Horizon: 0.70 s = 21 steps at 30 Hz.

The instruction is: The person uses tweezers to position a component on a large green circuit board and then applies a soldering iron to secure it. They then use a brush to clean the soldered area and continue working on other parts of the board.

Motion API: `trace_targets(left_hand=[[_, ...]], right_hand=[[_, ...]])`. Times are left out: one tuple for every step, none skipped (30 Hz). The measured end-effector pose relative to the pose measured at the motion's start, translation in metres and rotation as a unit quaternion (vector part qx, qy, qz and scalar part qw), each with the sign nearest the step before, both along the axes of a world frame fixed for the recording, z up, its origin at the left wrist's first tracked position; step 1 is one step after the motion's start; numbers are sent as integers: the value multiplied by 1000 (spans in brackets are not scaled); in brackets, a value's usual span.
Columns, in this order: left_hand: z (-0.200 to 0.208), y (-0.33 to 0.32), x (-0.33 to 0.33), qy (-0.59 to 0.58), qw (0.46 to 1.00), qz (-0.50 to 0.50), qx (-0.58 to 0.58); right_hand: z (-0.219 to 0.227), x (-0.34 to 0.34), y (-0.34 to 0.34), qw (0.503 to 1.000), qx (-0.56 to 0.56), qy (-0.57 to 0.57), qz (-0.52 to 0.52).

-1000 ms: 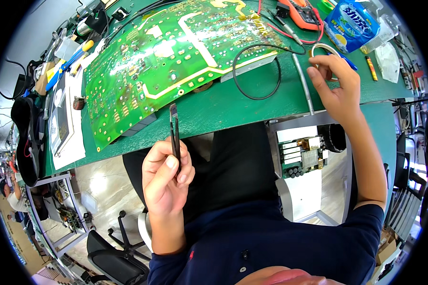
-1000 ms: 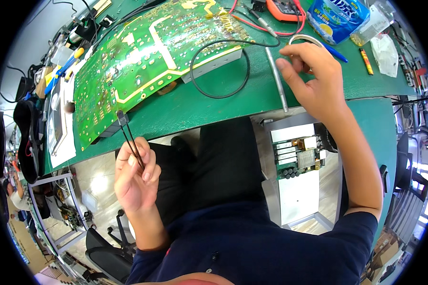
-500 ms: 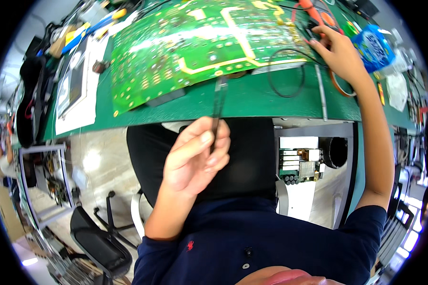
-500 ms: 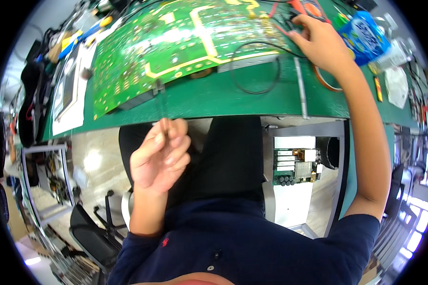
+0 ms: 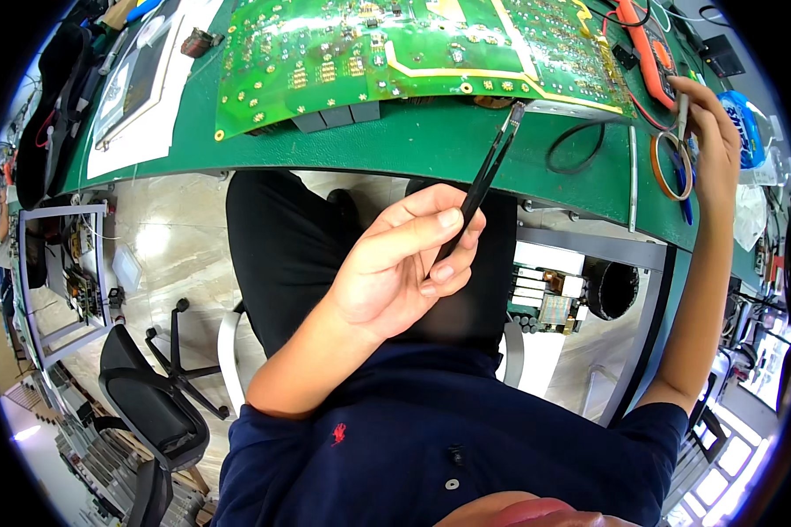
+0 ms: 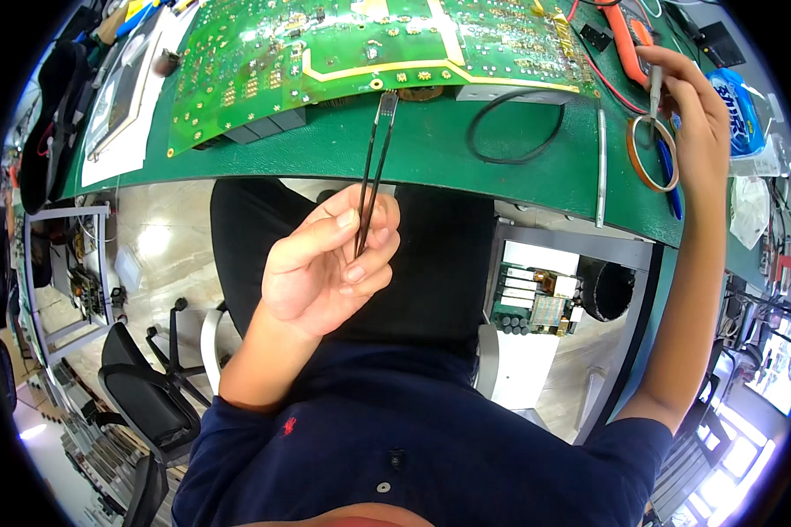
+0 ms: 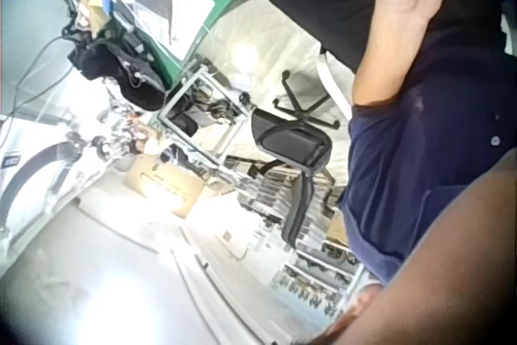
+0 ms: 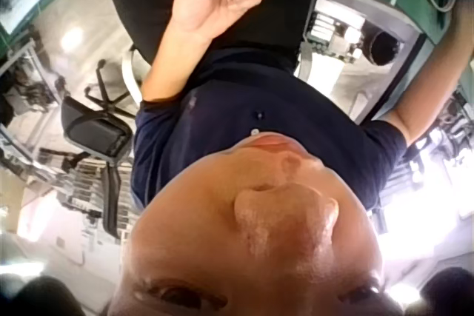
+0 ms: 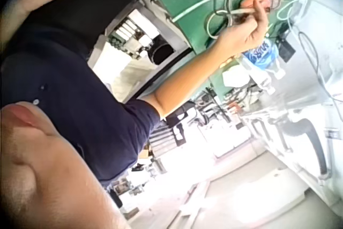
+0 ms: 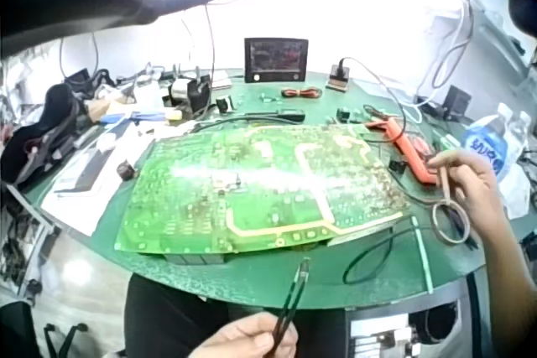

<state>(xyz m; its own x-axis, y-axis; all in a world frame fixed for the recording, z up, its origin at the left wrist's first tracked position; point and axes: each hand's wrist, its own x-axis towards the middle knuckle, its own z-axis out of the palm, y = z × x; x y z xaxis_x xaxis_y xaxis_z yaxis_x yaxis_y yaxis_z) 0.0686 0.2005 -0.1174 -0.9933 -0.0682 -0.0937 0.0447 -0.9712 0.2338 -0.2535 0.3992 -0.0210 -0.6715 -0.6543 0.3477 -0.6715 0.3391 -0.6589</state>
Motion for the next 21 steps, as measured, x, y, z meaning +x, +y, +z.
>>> trace_targets(left_hand=[[-1,2,0,-4,1000,3,4],[-3,3,-1,-7,1000,6,8],[-3,4,-1,-10,1000,7,10],[-4,5,-1,-16,1000,14,12],[-5,7,0,-23,999,21,13],[-6,8,0,-30,999,24,14],[-7,9,1,-32,999,26,16],[-9,10,1,-34,999,28,17],[-9,9,0,-33,999,26,18],[-9,10,-1,-32,999,22,23],[-9,11,-2,-31,999,18,28],[-9,12,-3,-31,999,16,31],[-11,14,-2,-35,999,23,33],[-12,15,-2,-39,998,29,36],[-12,16,-2,-40,998,29,40],[-12,17,-3,-46,997,28,46],[-12,17,-3,-52,997,28,52],[-12,19,-3,-57,996,28,58],[-12,19,-3,-60,996,29,58],[-11,21,-3,-63,996,29,58],[-11,21,-2,-66,996,30,58]], right_hand=[[1,10,0,999,-17,48,12],[-1,20,0,996,-47,66,30],[-3,30,0,992,-79,83,47],[-5,37,1,986,-113,98,67],[-6,41,4,978,-113,151,89],[-9,50,0,967,-134,188,112],[-8,55,0,955,-149,217,136],[-7,60,-1,945,-156,235,167],[-5,66,-2,939,-157,243,188],[-6,76,-4,939,-151,238,199],[-3,85,-5,947,-127,223,193],[-2,94,-6,954,-104,207,188],[-8,110,-12,968,-89,174,155],[-13,116,-11,976,-76,142,145],[-16,124,-8,984,-58,114,127],[-19,128,-4,986,-43,88,132],[-21,130,-3,986,-37,79,141],[-24,131,-4,982,-32,86,166],[-26,132,-5,976,-20,94,194],[-28,134,-6,970,-14,105,218],[-24,137,-9,968,11,104,228]])
